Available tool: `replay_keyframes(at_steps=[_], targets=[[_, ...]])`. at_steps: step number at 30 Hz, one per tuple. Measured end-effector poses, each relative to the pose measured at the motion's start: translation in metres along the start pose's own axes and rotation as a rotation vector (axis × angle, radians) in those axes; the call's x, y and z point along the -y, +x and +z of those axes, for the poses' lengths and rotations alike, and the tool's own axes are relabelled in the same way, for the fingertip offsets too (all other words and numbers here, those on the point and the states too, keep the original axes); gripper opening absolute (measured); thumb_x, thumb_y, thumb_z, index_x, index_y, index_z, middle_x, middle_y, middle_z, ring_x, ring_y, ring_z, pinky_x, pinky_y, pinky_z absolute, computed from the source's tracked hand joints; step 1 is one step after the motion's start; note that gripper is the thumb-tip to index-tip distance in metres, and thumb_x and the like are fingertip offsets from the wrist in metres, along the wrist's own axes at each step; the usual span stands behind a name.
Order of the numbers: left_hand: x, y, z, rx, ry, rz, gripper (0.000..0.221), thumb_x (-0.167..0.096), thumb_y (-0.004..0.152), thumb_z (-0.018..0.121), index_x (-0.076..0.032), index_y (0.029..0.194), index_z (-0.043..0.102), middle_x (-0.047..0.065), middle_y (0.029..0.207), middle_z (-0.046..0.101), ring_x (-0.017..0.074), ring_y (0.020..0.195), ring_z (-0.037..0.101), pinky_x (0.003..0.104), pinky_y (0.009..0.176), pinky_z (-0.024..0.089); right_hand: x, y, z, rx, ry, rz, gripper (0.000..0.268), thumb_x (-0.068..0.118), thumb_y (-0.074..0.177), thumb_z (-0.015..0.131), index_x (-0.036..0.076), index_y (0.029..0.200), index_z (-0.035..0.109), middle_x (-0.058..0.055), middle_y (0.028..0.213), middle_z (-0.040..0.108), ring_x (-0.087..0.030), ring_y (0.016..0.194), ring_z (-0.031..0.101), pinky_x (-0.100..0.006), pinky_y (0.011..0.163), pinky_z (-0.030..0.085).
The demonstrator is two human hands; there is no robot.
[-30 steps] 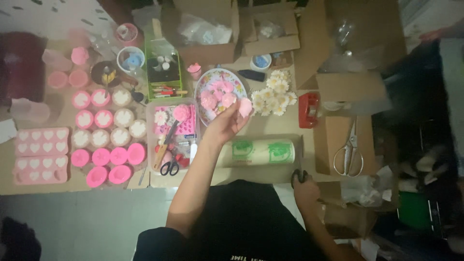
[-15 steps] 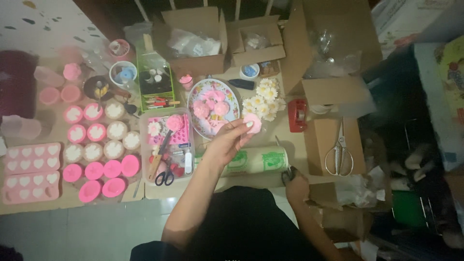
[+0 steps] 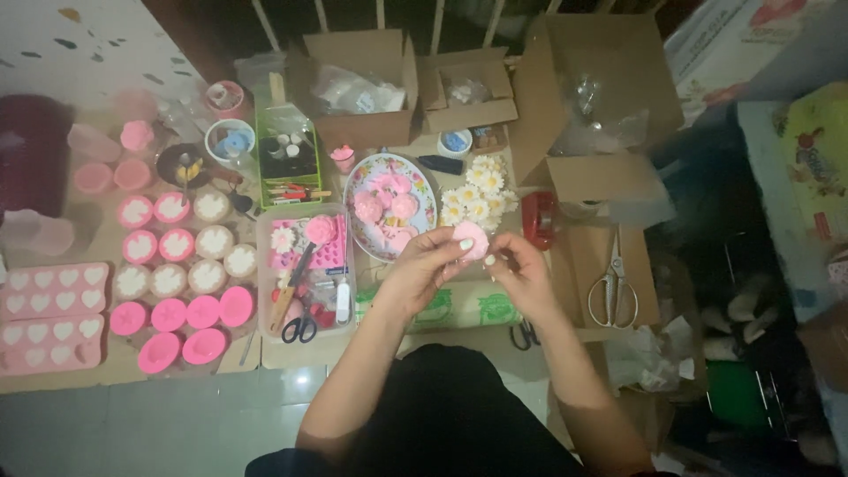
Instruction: The person is wrapping individual pink flower-shaped wax melts in plastic wrap and cutting the wrap with scissors.
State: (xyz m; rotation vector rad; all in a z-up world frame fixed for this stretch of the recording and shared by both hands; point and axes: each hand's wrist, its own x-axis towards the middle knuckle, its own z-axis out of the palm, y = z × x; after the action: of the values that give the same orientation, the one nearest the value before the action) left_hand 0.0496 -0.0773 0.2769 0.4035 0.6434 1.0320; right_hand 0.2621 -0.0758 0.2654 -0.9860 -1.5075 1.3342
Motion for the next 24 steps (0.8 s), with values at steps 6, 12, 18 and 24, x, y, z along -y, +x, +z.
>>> replay_keyframes(at_steps=[6, 12, 18, 24], targets=[[-0.008, -0.007, 0.001, -0.011, -0.018, -0.052, 0.031, -0.019, 0.096, 0.069, -0.001, 0.122, 0.068, 0.007, 0.115, 0.072, 0.0151, 0.105, 0.069, 0.030, 0.092, 0.057, 0.005, -0.005, -0.001, -0.021, 0.088, 0.036, 0.013, 0.012, 0.097, 0.070, 0.006, 0.104, 0.061, 0.003, 0.096, 0.062, -0.006, 0.084, 0.059, -0.022, 0.073, 0.049], [-0.011, 0.008, -0.001, 0.067, -0.075, -0.110, 0.032, -0.019, 0.097, 0.068, 0.000, 0.122, 0.065, 0.009, 0.113, 0.071, 0.0183, 0.099, 0.073, 0.036, 0.089, 0.063, 0.024, 0.002, -0.019, 0.035, -0.054, 0.009, 0.010, 0.012, 0.099, 0.071, 0.005, 0.097, 0.064, 0.001, 0.089, 0.062, -0.006, 0.079, 0.054, -0.023, 0.071, 0.043], [-0.015, 0.022, 0.004, 0.104, -0.052, -0.151, 0.029, -0.020, 0.098, 0.070, 0.000, 0.118, 0.067, 0.011, 0.110, 0.073, 0.0188, 0.098, 0.071, 0.035, 0.088, 0.063, 0.046, 0.014, -0.046, 0.199, -0.152, -0.057, 0.011, 0.008, 0.097, 0.071, 0.003, 0.094, 0.062, 0.000, 0.093, 0.057, -0.008, 0.084, 0.053, -0.023, 0.075, 0.045], [-0.032, 0.015, 0.058, 0.069, 0.147, -0.143, 0.028, -0.024, 0.094, 0.070, -0.003, 0.112, 0.073, 0.007, 0.110, 0.075, 0.0132, 0.099, 0.072, 0.030, 0.086, 0.062, 0.062, 0.036, -0.062, 0.156, -0.356, -0.360, 0.023, -0.003, 0.084, 0.073, -0.003, 0.104, 0.061, -0.006, 0.106, 0.059, -0.014, 0.103, 0.056, -0.027, 0.091, 0.047]])
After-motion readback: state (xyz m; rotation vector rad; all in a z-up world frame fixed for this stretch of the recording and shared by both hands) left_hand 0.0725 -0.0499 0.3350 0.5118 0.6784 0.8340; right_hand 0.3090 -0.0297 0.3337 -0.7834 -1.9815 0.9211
